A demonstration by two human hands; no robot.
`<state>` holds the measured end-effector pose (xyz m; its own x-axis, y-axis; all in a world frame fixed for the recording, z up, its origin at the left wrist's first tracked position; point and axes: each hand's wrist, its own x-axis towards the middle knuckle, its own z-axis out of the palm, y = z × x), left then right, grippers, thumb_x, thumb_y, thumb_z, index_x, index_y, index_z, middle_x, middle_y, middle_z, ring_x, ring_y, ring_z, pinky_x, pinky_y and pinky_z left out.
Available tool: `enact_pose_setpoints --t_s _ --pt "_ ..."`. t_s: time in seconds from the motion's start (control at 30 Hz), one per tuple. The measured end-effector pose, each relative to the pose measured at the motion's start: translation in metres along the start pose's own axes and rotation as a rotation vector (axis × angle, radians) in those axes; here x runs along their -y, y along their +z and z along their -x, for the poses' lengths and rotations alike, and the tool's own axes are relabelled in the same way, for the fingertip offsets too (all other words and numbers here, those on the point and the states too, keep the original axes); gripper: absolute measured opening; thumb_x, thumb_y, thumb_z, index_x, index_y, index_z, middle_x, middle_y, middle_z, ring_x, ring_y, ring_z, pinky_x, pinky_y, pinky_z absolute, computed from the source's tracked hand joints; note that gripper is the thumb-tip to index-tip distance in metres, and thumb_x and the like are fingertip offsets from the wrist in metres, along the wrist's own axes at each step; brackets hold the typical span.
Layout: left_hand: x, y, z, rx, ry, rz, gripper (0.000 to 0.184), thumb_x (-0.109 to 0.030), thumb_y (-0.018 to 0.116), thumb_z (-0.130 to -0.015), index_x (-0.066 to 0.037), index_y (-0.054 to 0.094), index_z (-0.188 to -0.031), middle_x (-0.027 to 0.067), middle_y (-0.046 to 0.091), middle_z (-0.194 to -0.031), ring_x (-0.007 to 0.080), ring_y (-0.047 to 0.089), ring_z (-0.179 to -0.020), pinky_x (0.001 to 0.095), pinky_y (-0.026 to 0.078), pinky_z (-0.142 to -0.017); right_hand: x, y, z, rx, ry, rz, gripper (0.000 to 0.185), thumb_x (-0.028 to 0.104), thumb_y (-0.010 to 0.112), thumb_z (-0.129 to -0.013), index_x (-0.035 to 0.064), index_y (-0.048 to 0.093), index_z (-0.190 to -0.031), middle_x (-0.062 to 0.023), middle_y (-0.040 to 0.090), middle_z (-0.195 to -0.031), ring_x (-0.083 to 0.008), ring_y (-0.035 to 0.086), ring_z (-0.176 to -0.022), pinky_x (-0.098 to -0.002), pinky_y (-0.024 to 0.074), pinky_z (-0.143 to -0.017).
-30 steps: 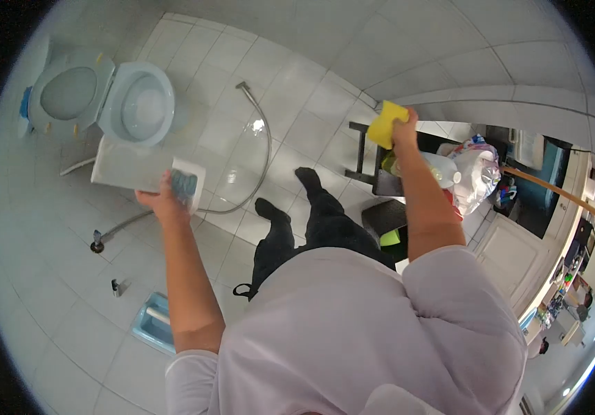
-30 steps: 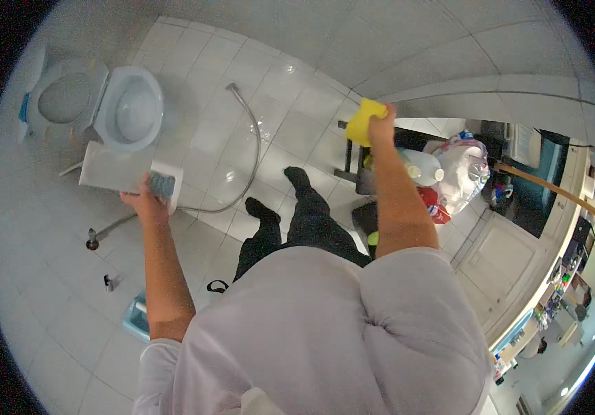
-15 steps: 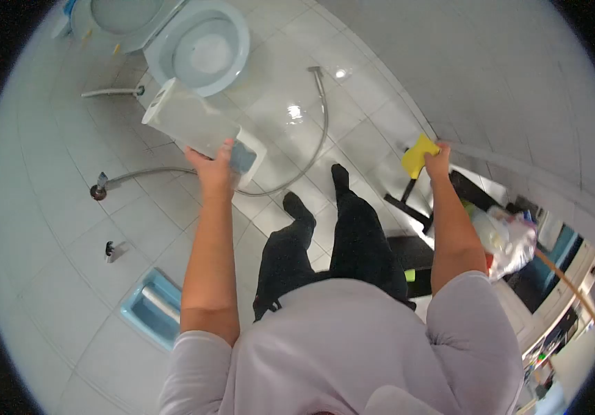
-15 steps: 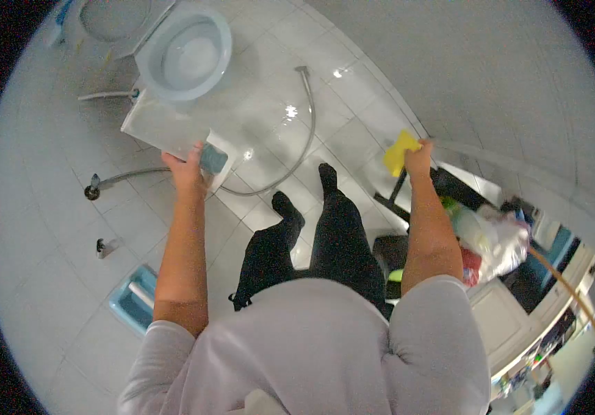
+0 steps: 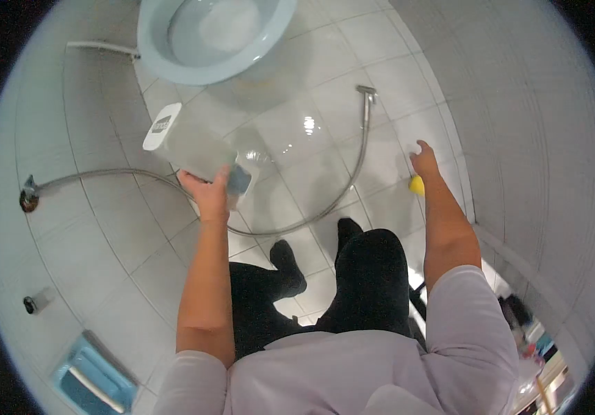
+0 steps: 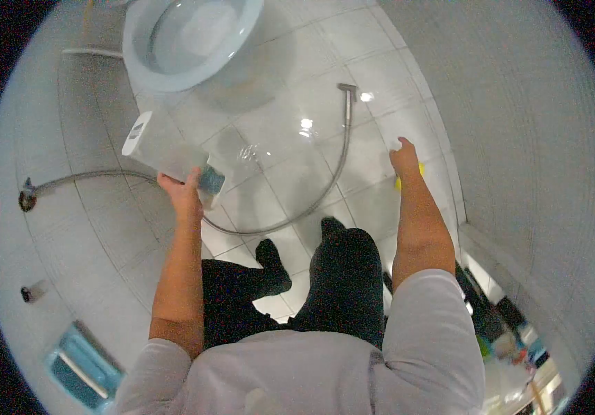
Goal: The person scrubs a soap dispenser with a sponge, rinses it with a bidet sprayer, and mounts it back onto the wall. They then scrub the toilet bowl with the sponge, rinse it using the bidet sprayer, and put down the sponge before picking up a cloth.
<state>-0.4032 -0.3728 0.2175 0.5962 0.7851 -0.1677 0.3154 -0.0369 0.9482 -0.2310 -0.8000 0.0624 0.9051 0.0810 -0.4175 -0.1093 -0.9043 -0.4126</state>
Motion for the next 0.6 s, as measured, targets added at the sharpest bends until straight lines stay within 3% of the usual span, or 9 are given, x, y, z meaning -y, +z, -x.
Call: enact_pose_setpoints --t_s 0.13,0.2,0.23,0.3,0.4,0.53,0.6 --pt "0.013 -0.004 -0.011 -0.083 -0.025 -0.066 0.079 -0.009 0.067 -0.059 -0.003 0.016 -0.119 0.0136 0.034 -0.113 0.0243 0.037 -0.105 0.0334 0.030 -0.089 0.061 0.038 -0.066 0.053 0.059 -0.259 0.053 0.021 0.057 -0.070 0.0050 0.039 -0.118 -0.0195 0.047 -0.111 -0.0315 0.044 -0.104 -0.0357 0.0355 -0.088" --pt "0.022 -0.010 -0.016 -0.119 0.008 -0.054 0.078 -0.008 0.066 -0.058 -0.001 0.017 -0.118 0.0138 0.035 -0.111 0.0230 0.037 -0.104 0.0326 0.032 -0.088 0.079 0.061 -0.094 0.064 0.270 -0.571 0.063 0.024 0.056 -0.072 0.0062 0.027 -0.124 -0.0137 0.041 -0.118 -0.0261 0.046 -0.099 -0.0357 0.0387 -0.080" --pt "0.027 -0.014 -0.017 -0.128 -0.007 -0.131 0.080 -0.008 0.067 -0.057 -0.001 0.016 -0.119 0.0142 0.035 -0.111 0.0233 0.038 -0.103 0.0331 0.033 -0.088 0.094 0.064 -0.096 0.077 0.237 -0.574 0.063 0.024 0.056 -0.072 0.0062 0.027 -0.124 -0.0137 0.041 -0.118 -0.0261 0.046 -0.099 -0.0357 0.0387 -0.080" --pt "0.039 -0.021 -0.019 -0.168 -0.021 -0.208 0.082 -0.009 0.067 -0.056 -0.001 0.016 -0.119 0.0147 0.035 -0.110 0.0236 0.039 -0.102 0.0336 0.034 -0.087 0.118 0.070 -0.099 0.070 0.420 -0.813 0.065 0.024 0.056 -0.072 0.0069 0.024 -0.125 -0.0112 0.043 -0.114 -0.0257 0.049 -0.091 -0.0361 0.0398 -0.075" --pt "0.061 -0.034 -0.021 -0.214 -0.040 -0.189 0.085 -0.011 0.069 -0.054 0.000 0.015 -0.119 0.0153 0.035 -0.111 0.0245 0.039 -0.102 0.0340 0.035 -0.086 0.082 0.133 -0.158 -0.048 0.315 -0.720 0.065 0.023 0.057 -0.070 0.0077 0.023 -0.123 -0.0093 0.047 -0.105 -0.0222 0.048 -0.089 -0.0344 0.0402 -0.070" --pt "0.072 -0.043 -0.022 -0.240 -0.099 -0.216 0.086 -0.012 0.070 -0.053 0.001 0.015 -0.119 0.0164 0.037 -0.110 0.0242 0.041 -0.102 0.0333 0.036 -0.085 0.107 0.114 -0.135 0.017 0.079 -0.647 0.050 0.020 0.057 -0.071 0.0068 0.035 -0.114 -0.0065 0.049 -0.093 -0.0179 0.048 -0.083 -0.0310 0.0395 -0.066" --pt "0.067 -0.033 -0.021 -0.252 -0.133 -0.200 0.087 -0.013 0.070 -0.053 0.001 0.015 -0.119 0.0168 0.037 -0.110 0.0238 0.041 -0.102 0.0332 0.036 -0.085 0.145 0.080 -0.097 0.523 -0.046 -0.818 0.039 0.023 0.058 -0.071 0.0070 0.046 -0.104 -0.0061 0.051 -0.087 -0.0142 0.048 -0.079 -0.0291 0.0397 -0.068"
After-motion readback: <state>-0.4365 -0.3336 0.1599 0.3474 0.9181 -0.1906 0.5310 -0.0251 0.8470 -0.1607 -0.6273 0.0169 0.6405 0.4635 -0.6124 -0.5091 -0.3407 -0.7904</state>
